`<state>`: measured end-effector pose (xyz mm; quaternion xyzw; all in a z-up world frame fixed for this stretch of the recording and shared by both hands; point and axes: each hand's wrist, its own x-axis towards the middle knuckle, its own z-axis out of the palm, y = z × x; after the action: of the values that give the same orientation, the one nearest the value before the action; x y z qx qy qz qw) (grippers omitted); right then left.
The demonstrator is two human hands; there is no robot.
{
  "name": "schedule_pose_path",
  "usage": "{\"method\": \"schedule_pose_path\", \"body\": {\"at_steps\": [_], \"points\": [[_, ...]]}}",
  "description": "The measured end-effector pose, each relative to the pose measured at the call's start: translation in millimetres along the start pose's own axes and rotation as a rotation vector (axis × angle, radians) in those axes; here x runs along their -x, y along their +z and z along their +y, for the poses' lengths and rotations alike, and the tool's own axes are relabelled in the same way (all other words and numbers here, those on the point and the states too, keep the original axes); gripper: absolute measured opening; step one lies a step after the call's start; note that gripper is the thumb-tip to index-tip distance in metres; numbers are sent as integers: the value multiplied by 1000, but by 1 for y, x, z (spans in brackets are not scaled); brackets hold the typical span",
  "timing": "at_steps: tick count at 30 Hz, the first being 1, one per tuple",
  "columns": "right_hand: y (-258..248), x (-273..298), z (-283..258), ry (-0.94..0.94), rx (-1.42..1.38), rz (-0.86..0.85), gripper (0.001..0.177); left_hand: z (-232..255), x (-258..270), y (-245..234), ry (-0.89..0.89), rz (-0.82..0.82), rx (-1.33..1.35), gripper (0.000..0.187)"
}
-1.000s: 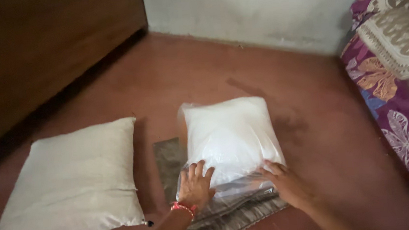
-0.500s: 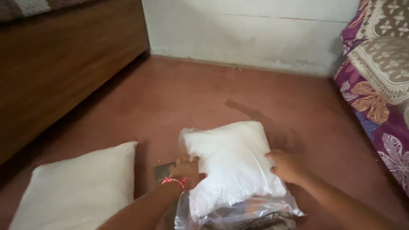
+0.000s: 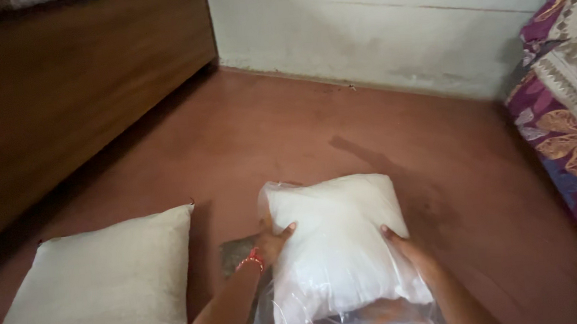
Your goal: The person unzips a decorative pillow cover and removes a white pillow insert. They then place a new pillow insert, still inside a clear plastic packaging bag, into the cover and zip it closed.
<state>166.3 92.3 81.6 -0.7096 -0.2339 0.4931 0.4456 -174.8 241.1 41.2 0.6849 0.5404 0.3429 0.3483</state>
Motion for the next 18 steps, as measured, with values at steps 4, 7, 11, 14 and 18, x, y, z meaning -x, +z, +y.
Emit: {"method": "schedule_pose_path", "body": {"at_steps": [4, 7, 11, 14, 18], "points": [[-7, 7, 0, 39, 7, -85, 97, 13, 18, -18, -270, -212, 386, 102], [-17, 3, 0, 53, 51, -33, 98, 34, 34, -49, -312, -364, 406, 95], [-39, 15, 11, -182, -102, -167, 94, 67, 59, -91, -120, -345, 385, 103], [-55, 21, 5, -284, -241, -301, 83, 92, 60, -116, -85, -405, 547, 94], [-70, 44, -24, -355, 379, -4, 69, 121, 56, -139, 0, -443, 768, 85]]}}
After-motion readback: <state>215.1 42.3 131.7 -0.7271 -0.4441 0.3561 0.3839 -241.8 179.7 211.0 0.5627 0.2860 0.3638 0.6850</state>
